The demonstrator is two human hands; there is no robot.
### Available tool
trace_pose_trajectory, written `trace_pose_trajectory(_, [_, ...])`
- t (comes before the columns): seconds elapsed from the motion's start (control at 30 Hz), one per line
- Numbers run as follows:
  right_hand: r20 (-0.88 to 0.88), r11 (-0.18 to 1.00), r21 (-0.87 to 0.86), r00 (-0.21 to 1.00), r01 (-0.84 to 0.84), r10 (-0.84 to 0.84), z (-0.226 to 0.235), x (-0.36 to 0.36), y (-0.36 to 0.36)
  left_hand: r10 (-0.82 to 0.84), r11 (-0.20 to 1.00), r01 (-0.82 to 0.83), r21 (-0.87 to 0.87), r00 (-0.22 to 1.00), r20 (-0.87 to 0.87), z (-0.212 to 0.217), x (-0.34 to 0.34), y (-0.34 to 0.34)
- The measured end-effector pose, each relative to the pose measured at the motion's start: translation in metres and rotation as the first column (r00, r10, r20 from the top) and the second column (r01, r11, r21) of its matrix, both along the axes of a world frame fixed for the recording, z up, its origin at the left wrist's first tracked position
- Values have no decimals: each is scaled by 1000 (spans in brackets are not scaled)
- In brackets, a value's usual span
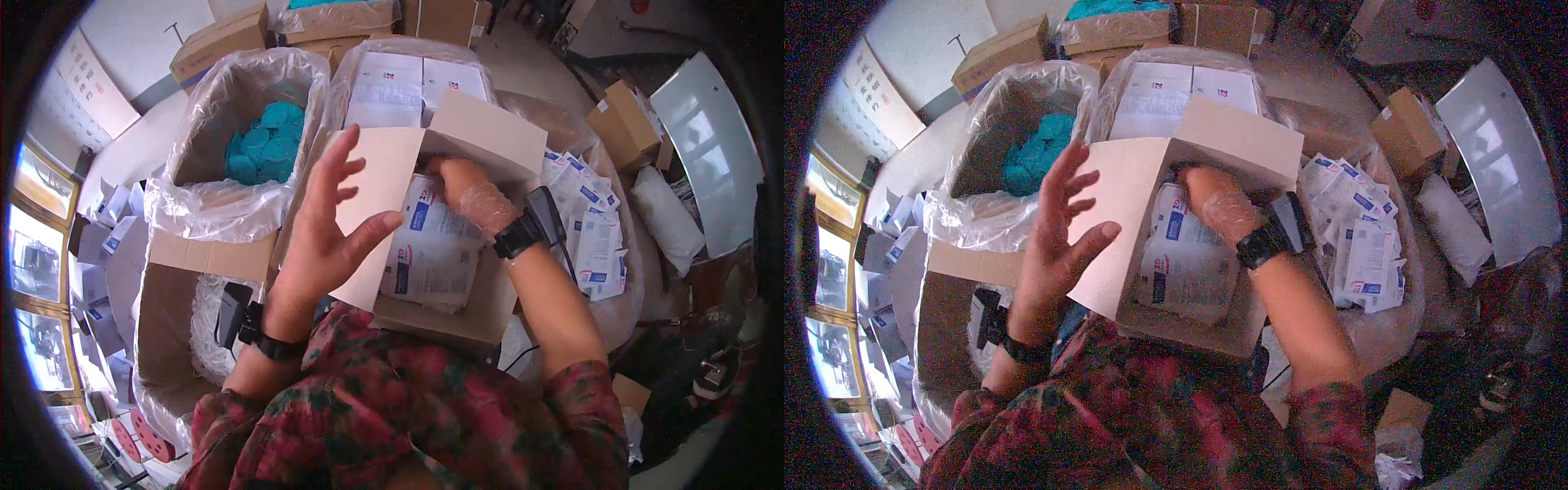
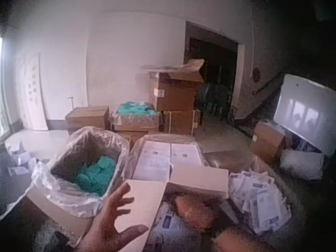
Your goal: The recorder packs teal-colored face masks into individual envelopes and then organizes them into boxes.
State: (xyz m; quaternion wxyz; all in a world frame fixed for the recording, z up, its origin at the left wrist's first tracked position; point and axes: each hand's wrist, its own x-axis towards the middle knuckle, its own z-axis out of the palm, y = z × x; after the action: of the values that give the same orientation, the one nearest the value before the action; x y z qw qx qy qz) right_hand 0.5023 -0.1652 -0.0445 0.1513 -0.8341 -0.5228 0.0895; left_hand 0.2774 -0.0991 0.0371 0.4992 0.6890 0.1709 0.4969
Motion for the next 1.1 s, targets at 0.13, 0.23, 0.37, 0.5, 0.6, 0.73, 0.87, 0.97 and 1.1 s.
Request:
trace_pose_trajectory(0.13, [63, 996, 69, 996, -63, 58, 3, 0, -9, -403, 914, 387, -125, 824, -399, -10, -25, 33])
trace_pose_trajectory(0.23, [121, 995, 22, 988, -100, 97, 14, -10, -14, -283, 959, 272, -78, 912, -298, -3, -20, 19])
trace_pose_trajectory(0.37, [86, 992, 50, 990, -113, 108, 18, -10, -24, -189, 974, 214, 76, 950, -247, -3, -14, 16])
trace_pose_trajectory(0.5, [129, 951, 261, 982, -165, 135, 30, -20, -39, -365, 921, 391, 2, 863, -349, -11, -19, 29])
trace_pose_trajectory(0.6, [136, 898, 397, 980, -187, 144, 52, -31, -52, -176, 984, 180, 5, 966, -189, -1, -14, 13])
trace_pose_trajectory(0.73, [18, 850, 516, 993, -109, 117, 81, -51, -66, -344, 939, 325, -116, 904, -253, -11, -22, 20])
trace_pose_trajectory(0.87, [2, 837, 537, 993, -101, 118, 101, -69, -80, -221, 975, 217, -50, 968, -117, 3, -15, 2])
trace_pose_trajectory(0.97, [-56, 834, 543, 987, -96, 150, 110, -82, -84, -326, 940, 338, 38, 927, -184, 6, -20, 5])
trace_pose_trajectory(1.1, [-116, 807, 574, 962, -138, 248, 109, -92, -86, -269, 858, 416, 302, 864, -426, 13, -16, -2])
